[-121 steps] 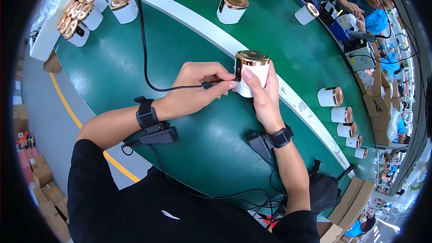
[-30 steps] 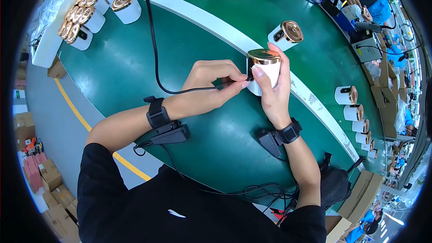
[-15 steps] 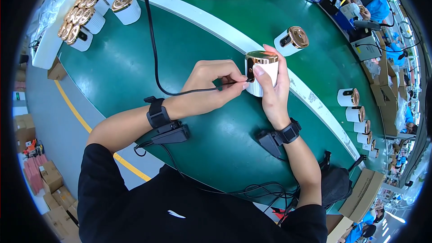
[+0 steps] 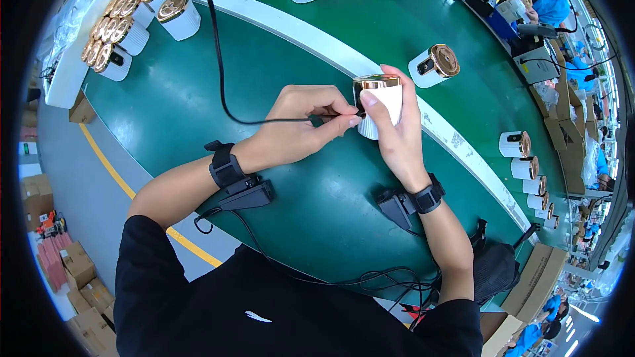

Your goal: The person picks up a white and gold electronic device from the conveyor belt, inserts a black cable into its port, and then places the device back onto the belt, repeating this process for several more units.

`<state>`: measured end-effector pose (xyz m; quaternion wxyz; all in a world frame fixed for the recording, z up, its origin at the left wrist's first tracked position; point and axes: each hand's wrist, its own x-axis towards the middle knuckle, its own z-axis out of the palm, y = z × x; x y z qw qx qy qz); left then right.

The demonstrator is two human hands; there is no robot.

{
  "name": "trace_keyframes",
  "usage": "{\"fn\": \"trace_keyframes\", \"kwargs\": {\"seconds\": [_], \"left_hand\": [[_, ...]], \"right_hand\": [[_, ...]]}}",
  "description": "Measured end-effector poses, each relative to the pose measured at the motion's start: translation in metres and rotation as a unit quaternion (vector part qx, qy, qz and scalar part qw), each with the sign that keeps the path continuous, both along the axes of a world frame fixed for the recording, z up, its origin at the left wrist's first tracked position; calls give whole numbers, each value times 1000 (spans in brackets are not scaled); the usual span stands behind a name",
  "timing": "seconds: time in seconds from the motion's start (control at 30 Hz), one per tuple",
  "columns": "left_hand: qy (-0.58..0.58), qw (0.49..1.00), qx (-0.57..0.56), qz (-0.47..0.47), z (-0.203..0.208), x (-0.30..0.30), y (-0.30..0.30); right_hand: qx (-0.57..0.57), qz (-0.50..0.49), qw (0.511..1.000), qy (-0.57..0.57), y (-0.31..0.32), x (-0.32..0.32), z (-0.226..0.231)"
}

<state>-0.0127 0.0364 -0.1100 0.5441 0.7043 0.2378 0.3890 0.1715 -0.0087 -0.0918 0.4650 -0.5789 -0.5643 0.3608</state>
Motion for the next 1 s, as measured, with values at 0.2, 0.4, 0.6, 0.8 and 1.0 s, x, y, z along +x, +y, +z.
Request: {"fn": "trace_keyframes", "kwargs": {"seconds": [0.2,0.4,0.6,0.8,1.0], "left_hand": [[-33,998,-45,-23,1,7,0],[-54,996,-75,-5,4,15,1],[-67,990,-122,-30,14,7,-3],[-89,989,-114,-12,17,-3,0],[-52,982,-183,-19,12,-4,-5]], "right_hand": [[2,-13,999,38,2,4,-3],[-4,5,999,37,8,15,1],[102,47,983,-148,5,28,42],[165,-215,959,-82,10,131,98],[-49,-317,854,-410,-18,217,58]]}}
